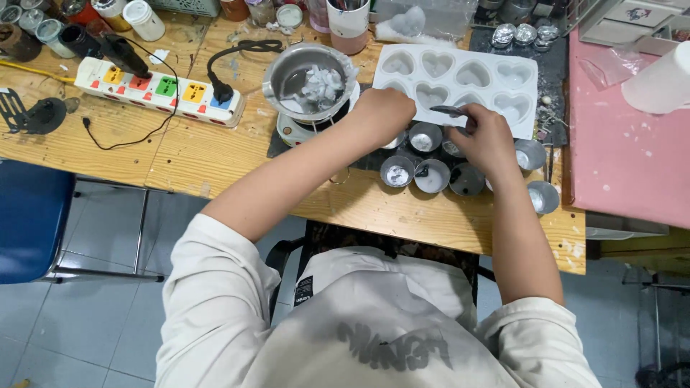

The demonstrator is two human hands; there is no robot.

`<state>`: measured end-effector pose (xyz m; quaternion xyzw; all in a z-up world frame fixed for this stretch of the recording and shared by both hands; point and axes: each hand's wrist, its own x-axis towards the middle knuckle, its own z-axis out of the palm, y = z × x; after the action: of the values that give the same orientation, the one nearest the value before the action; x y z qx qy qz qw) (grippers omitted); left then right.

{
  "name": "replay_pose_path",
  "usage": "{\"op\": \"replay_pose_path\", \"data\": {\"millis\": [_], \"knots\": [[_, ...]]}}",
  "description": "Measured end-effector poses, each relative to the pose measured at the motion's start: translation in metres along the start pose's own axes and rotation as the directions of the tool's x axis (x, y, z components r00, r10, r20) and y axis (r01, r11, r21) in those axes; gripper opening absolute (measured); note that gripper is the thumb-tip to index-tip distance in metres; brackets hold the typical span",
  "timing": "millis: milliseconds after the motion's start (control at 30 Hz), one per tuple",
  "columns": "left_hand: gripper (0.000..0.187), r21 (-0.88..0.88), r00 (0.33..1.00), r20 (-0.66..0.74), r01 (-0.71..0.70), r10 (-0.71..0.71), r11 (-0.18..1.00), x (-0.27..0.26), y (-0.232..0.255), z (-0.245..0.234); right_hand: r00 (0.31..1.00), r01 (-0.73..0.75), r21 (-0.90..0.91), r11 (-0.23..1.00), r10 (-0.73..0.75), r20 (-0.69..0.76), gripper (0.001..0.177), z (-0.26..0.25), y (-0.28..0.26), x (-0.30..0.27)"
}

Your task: The recorder is melting wax in a small pot on a hot plate and transferring the liquid wax into small metal containers.

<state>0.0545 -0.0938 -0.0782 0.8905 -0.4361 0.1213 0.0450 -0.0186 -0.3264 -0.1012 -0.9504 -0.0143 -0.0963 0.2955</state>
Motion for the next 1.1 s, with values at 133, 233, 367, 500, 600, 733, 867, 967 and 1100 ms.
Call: {"op": "replay_pose_path", "data": {"millis": [133, 233, 367, 500, 600, 733, 867, 967, 1100], "knots": [[0.011, -0.065, 0.946, 0.325, 0.034, -0.011, 0.997, 0.03, -0.004, 0.025, 0.993, -0.001, -0.197, 0.98, 0.024, 0.116, 0.036, -0.003, 0.001, 0.024], [0.018, -0.084, 0.892, 0.452, 0.005, 0.034, 0.996, 0.042, -0.006, 0.048, 0.979, 0.087, -0.273, 0.958, -0.031, 0.203, 0.034, -0.001, 0.006, 0.037], [0.017, -0.083, 0.912, 0.41, 0.03, 0.007, 0.996, 0.048, -0.009, 0.068, 0.984, 0.11, -0.195, 0.975, -0.079, 0.161, 0.033, 0.005, 0.009, 0.039], [0.016, -0.072, 0.924, 0.383, 0.035, -0.005, 0.997, 0.046, -0.005, 0.067, 0.984, 0.124, -0.15, 0.981, -0.102, 0.144, 0.032, 0.004, 0.007, 0.038], [0.016, 0.044, 0.941, 0.337, -0.002, -0.013, 0.999, 0.047, -0.002, 0.073, 0.995, 0.078, -0.11, 0.991, -0.07, 0.071, 0.018, 0.008, 0.012, 0.038], [0.014, 0.132, 0.945, 0.327, -0.056, 0.01, 0.99, 0.046, -0.003, 0.081, 0.973, 0.174, -0.097, 0.98, -0.186, -0.133, 0.018, 0.02, 0.021, 0.043], [0.011, 0.253, 0.96, 0.274, -0.127, 0.055, 0.959, 0.051, -0.015, 0.109, 0.969, 0.098, 0.012, 0.995, -0.093, -0.23, 0.015, 0.014, 0.008, 0.045], [0.013, 0.263, 0.959, 0.281, -0.125, 0.048, 0.957, 0.056, -0.019, 0.118, 0.972, 0.08, 0.028, 0.996, -0.072, -0.222, 0.015, 0.015, 0.005, 0.045], [0.014, 0.252, 0.943, 0.329, -0.04, -0.047, 0.967, 0.067, -0.015, 0.125, 0.979, 0.056, 0.042, 0.998, -0.046, -0.196, 0.017, 0.016, 0.003, 0.042]]}}
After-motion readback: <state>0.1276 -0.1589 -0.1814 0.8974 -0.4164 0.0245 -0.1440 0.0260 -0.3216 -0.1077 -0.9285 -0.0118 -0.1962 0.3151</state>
